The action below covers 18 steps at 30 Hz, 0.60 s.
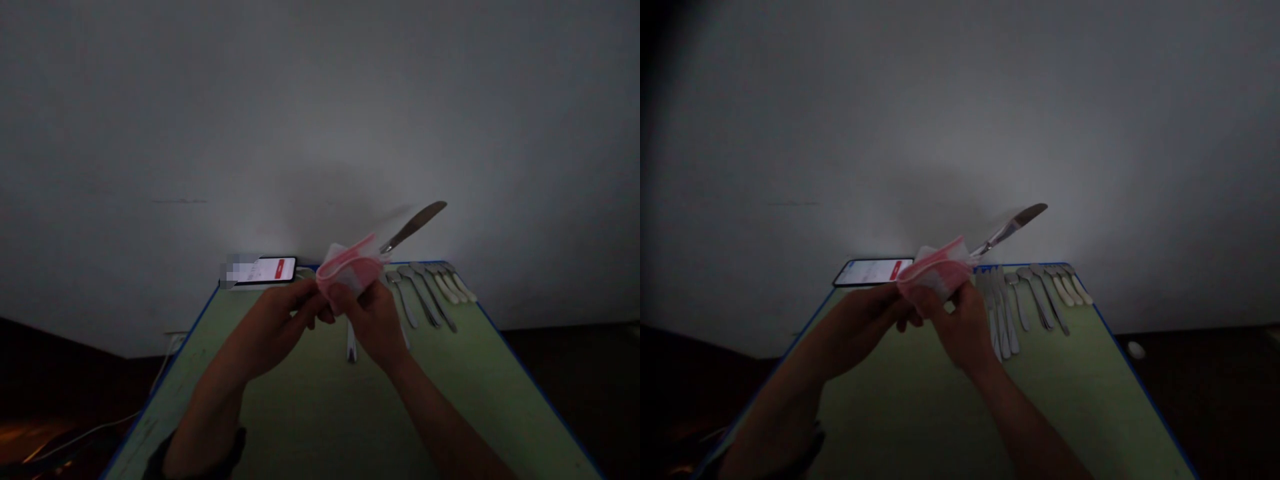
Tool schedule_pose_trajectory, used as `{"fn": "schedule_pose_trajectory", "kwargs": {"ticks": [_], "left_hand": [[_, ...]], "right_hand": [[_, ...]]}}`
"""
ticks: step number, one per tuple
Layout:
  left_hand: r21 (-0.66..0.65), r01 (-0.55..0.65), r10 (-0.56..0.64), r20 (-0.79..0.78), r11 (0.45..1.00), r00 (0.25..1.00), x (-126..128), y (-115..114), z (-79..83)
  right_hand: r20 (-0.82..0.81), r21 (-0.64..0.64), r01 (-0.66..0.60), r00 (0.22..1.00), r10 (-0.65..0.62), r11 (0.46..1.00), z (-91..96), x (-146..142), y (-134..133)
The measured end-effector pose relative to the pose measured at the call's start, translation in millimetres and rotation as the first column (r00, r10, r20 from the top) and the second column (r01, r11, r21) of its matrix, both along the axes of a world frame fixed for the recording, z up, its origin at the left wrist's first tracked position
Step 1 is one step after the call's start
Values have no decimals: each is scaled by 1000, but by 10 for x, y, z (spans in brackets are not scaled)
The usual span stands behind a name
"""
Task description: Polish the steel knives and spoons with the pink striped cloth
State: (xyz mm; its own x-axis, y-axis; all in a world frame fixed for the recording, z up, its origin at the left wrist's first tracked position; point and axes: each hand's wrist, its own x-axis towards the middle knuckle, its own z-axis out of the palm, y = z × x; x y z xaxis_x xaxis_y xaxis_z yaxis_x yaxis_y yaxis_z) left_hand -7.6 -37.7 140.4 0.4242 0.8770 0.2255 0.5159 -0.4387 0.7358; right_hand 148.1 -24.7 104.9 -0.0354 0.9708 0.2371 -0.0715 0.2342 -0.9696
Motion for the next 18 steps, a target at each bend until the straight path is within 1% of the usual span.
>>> {"fn": "schedule_pose_trajectory", "kwargs": {"ticks": [3, 6, 9, 12, 14, 16, 18], "left_hand": [[10, 6, -6, -16, 1000, 1000, 23, -15, 8], [38, -12, 13, -36, 999, 999, 73, -47, 46], [57, -33, 37, -60, 998, 998, 116, -78, 88], [68, -37, 42, -70, 997, 997, 134, -86, 96], [73, -51, 56, -64, 996, 996, 132, -76, 76], [59, -54, 57, -52, 997, 997, 121, -59, 44], [20, -16, 16, -26, 1000, 1000, 107, -41, 12]], "right_hand": [[0, -6, 14, 1000, -14, 1000, 27, 9, -12], [-5, 25, 61, 998, -61, 998, 44, 18, -19], [5, 43, 121, 993, -122, 992, 28, 24, -14], [7, 23, 177, 984, -177, 984, -9, 22, 1], [6, 6, 152, 988, -152, 988, -26, 18, 14], [-7, -10, 86, 996, -86, 996, -34, 12, 23], [-39, -31, 23, 999, -24, 999, -37, -4, 22]]}}
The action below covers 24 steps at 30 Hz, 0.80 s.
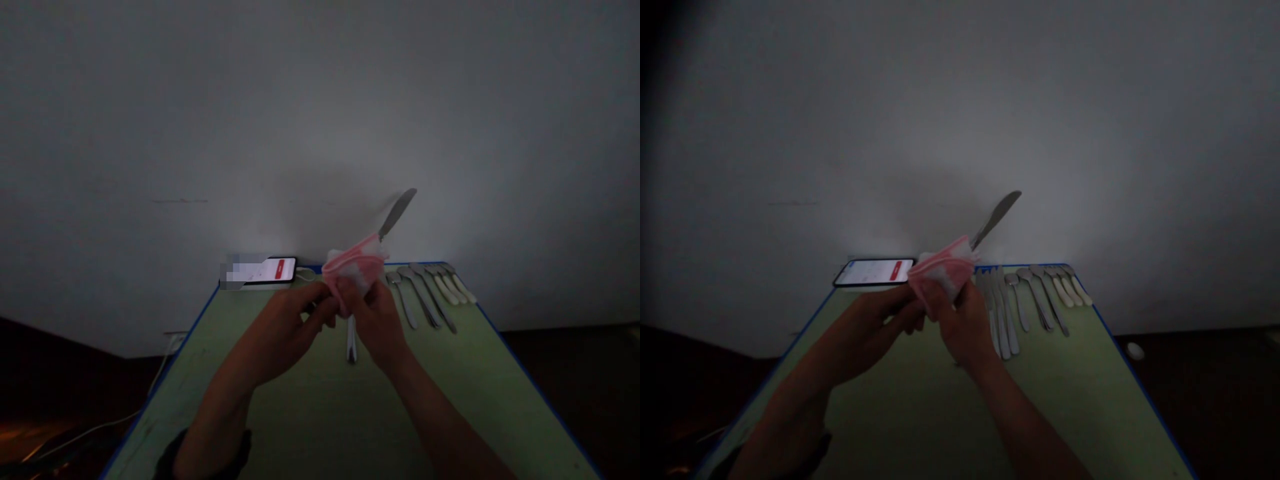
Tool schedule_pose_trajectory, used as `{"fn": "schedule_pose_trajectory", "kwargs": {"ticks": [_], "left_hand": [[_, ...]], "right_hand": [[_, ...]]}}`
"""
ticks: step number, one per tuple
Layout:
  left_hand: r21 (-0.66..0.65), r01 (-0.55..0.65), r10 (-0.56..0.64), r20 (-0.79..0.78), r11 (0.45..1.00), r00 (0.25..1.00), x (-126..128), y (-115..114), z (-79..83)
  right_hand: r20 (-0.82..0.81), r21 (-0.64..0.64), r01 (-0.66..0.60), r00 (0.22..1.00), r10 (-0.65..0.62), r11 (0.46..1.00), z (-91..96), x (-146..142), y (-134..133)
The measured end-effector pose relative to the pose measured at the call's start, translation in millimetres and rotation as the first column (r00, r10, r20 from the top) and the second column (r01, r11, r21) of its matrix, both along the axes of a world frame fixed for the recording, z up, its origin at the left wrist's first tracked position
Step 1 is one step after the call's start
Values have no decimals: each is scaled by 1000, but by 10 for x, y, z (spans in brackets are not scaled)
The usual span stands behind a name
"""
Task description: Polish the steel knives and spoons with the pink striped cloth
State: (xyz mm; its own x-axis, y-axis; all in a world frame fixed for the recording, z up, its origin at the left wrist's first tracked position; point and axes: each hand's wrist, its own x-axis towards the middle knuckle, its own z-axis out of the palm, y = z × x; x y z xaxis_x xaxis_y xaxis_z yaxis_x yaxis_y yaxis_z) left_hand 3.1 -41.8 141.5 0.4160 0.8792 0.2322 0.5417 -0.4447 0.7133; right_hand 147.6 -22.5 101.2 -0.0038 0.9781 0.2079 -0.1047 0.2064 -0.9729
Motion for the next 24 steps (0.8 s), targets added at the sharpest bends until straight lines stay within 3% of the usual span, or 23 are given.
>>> {"fn": "schedule_pose_trajectory", "kwargs": {"ticks": [3, 8, 12, 18, 24], "left_hand": [[-45, 41, -39, 43, 998, 998, -8, 23, -36], [2, -64, 64, 26, 998, 998, 24, 53, -61], [22, -75, 73, 51, 997, 996, 83, 46, -38], [103, -341, 343, -2, 934, 939, 159, 7, -17], [217, -253, 269, -49, 943, 962, 203, 28, -65]], "right_hand": [[-93, -22, -33, 995, 31, 999, 0, -53, -29], [-373, -44, -76, 926, 55, 996, 36, -176, -129], [-502, -96, -72, 865, 14, 993, 95, -211, -194], [-540, -263, -17, 831, -133, 965, -4, -263, -189], [-529, -307, 2, 831, -172, 952, -73, -258, -102]]}}
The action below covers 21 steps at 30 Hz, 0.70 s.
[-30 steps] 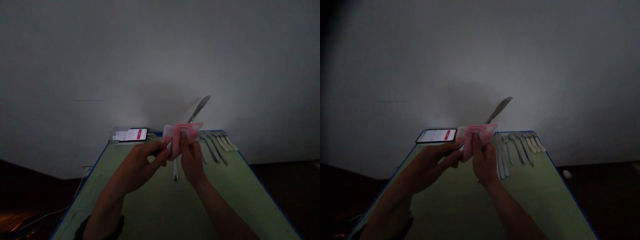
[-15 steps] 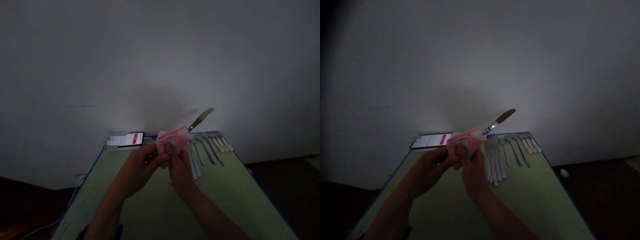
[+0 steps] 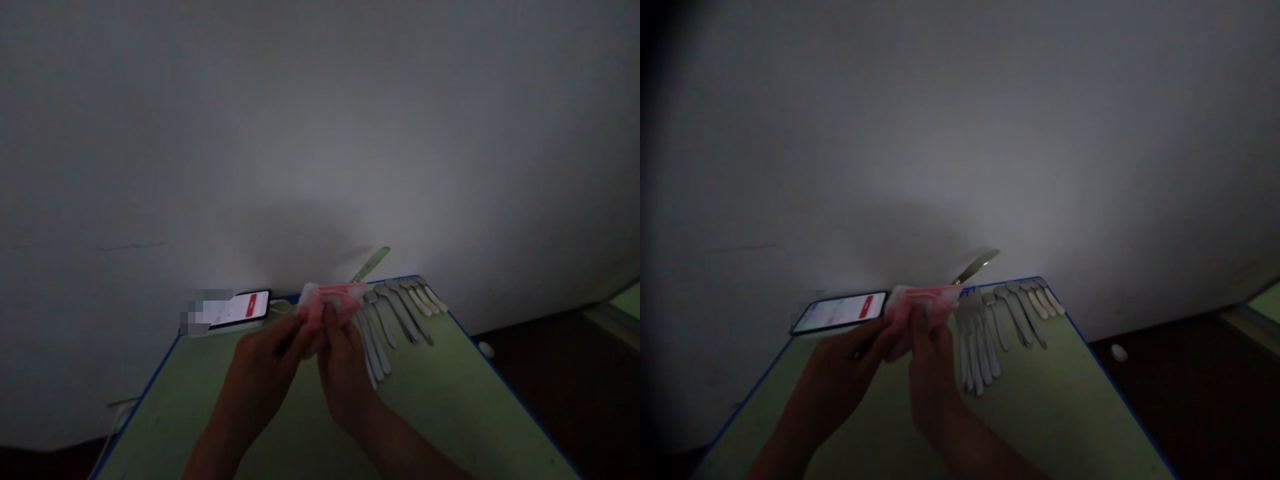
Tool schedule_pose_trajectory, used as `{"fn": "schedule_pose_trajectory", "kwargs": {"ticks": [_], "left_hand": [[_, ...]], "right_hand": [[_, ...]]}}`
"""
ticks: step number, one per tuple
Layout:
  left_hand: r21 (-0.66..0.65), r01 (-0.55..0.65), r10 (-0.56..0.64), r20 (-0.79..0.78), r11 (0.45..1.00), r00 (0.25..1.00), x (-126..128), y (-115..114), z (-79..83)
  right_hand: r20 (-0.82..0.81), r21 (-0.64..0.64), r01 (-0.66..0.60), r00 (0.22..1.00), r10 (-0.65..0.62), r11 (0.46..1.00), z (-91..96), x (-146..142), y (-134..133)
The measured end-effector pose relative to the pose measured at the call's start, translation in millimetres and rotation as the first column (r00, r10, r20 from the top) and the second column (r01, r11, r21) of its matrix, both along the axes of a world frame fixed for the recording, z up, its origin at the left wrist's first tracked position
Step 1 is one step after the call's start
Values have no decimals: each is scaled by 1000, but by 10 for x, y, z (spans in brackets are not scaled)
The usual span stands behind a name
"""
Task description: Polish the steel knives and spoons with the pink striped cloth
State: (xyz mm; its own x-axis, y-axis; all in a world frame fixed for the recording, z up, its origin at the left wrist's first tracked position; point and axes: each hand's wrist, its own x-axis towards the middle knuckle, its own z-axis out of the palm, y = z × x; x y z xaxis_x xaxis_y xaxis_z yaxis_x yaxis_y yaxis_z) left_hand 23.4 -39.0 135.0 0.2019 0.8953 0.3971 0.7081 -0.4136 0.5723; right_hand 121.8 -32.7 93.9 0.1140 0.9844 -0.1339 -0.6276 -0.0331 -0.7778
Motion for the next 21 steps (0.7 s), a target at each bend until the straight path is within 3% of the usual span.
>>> {"fn": "schedule_pose_trajectory", "kwargs": {"ticks": [5, 10, 14, 17, 21], "left_hand": [[67, 85, -80, -79, 994, 994, 51, -57, -6], [-111, 215, -227, -113, 970, 967, 39, -71, -11], [-215, 202, -206, 4, 956, 979, 103, 16, -125], [-199, 110, -103, 48, 974, 994, 83, 138, -248], [-250, 136, -138, 8, 959, 990, 3, 274, -374]], "right_hand": [[-220, 118, 114, 972, -86, 986, 142, 302, 296], [-331, 113, 292, 912, -241, 950, 180, 624, 590], [-104, 83, 323, 943, -315, 943, 33, 492, 519], [148, 47, 212, 965, -217, 976, -99, 216, 339], [224, 4, 138, 965, -136, 990, -234, 4, 235]]}}
